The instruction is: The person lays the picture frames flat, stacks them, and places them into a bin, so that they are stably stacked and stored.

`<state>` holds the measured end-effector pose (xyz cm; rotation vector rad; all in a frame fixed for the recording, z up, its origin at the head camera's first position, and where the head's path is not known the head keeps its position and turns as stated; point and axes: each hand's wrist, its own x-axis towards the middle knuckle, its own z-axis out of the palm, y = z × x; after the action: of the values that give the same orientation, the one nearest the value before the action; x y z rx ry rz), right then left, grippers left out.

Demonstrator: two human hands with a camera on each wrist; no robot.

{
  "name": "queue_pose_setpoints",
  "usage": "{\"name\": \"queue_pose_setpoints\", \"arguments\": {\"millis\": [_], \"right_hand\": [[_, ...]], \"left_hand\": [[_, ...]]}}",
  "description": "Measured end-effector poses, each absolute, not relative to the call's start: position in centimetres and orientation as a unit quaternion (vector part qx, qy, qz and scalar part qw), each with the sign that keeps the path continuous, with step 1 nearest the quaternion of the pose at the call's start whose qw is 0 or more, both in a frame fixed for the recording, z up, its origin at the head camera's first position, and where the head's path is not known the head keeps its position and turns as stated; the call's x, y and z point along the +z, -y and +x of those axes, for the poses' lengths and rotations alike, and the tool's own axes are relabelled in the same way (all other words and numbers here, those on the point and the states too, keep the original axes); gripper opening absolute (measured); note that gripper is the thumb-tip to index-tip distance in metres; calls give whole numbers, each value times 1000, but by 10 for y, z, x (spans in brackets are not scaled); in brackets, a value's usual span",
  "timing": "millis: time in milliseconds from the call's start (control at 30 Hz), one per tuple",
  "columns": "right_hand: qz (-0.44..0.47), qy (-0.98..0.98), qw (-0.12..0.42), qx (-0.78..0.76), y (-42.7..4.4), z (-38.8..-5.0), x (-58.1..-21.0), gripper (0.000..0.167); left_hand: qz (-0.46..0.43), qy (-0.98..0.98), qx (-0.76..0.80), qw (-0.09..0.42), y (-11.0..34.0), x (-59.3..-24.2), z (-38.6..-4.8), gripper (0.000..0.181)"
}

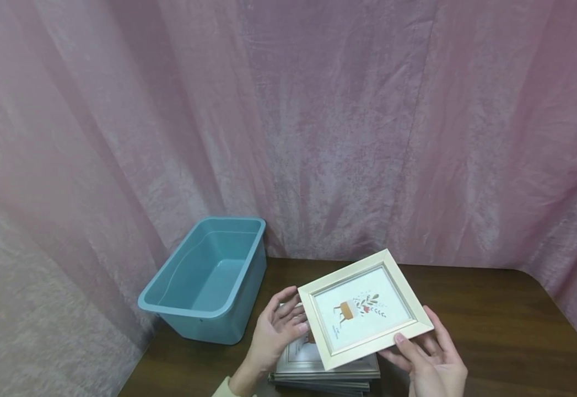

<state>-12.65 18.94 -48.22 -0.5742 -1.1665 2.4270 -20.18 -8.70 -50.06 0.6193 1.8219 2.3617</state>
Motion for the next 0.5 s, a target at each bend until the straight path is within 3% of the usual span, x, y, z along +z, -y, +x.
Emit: {"name": "queue_pose_setpoints", "arguments": {"millis": [267,500], "right_hand": [[-215,397,193,871,-188,-126,-482,82],[-222,393,198,870,-182,-125,-488,81]], "left_hand": [[272,-584,765,12,87,-501,-195,82],[338,-612,715,4,94,-504,-191,101]]}}
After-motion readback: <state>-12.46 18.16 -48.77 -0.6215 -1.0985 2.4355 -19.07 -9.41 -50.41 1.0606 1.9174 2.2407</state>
